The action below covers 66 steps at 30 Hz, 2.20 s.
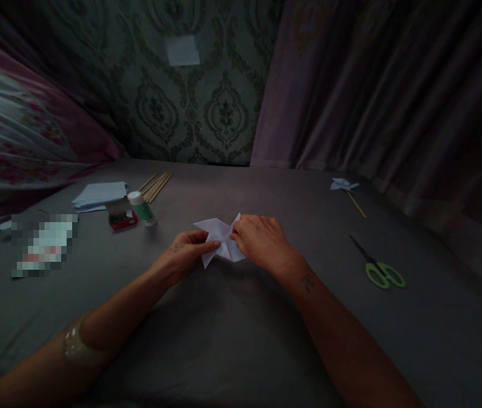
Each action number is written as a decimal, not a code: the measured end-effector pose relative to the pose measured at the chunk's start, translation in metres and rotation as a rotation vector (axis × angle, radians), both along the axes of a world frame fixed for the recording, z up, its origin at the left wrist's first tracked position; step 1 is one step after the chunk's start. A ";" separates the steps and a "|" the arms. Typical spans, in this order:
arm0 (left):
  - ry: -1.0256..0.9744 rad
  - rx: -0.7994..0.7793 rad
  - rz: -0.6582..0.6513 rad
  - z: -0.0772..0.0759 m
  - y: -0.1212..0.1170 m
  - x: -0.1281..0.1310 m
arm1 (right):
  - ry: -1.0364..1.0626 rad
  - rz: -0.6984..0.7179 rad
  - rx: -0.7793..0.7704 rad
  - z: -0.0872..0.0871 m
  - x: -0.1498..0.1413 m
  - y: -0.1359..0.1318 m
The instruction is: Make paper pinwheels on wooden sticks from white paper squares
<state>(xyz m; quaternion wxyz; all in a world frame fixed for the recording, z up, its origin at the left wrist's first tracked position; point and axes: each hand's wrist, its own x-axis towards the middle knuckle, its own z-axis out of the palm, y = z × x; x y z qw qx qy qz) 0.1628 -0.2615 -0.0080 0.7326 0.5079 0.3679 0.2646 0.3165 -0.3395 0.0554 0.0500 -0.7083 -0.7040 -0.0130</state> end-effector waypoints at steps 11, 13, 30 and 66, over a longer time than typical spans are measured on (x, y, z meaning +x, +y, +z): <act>0.015 0.033 0.014 0.002 -0.002 0.001 | 0.004 -0.038 0.014 -0.001 -0.001 0.001; -0.006 0.025 0.011 0.002 -0.002 0.001 | 0.010 -0.030 0.004 0.000 -0.002 0.001; 0.018 0.039 0.021 0.002 -0.002 0.001 | -0.024 -0.017 0.004 0.001 -0.005 -0.001; 0.046 0.045 0.067 0.000 0.000 0.000 | -0.008 0.018 0.022 -0.002 -0.007 0.000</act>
